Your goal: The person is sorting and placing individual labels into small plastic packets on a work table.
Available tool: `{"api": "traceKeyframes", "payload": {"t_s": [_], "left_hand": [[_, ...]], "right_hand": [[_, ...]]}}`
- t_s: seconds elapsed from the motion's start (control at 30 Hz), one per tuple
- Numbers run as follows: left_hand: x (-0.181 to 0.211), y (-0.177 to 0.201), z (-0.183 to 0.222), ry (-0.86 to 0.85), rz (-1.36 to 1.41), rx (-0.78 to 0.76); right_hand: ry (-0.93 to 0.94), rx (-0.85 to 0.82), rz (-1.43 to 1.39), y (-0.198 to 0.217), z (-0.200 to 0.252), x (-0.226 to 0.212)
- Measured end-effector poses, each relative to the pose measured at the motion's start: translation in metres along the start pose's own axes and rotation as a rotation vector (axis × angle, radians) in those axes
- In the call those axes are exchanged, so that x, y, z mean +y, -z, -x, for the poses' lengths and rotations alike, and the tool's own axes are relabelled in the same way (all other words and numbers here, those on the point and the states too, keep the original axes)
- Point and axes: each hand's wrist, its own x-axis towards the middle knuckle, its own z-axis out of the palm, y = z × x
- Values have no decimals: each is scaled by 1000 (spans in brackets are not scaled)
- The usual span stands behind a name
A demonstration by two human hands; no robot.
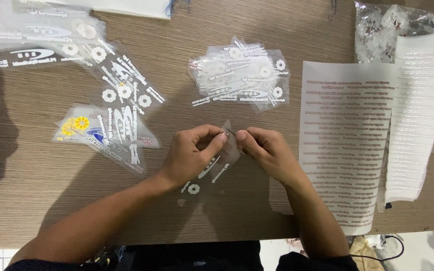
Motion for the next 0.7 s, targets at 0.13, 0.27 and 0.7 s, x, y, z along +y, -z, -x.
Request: {"api": "traceKeyframes", "payload": {"t_s": [0.13, 0.27, 0.7], "left_hand": [[0, 0, 0, -8, -31, -1], [3, 1, 1, -10, -48, -17], [3, -1, 2, -14, -108, -22]], "right_hand": [[4, 7, 18, 1, 0, -3], [1, 5, 40, -1, -1, -4], [19, -22, 94, -2, -2, 9]]}}
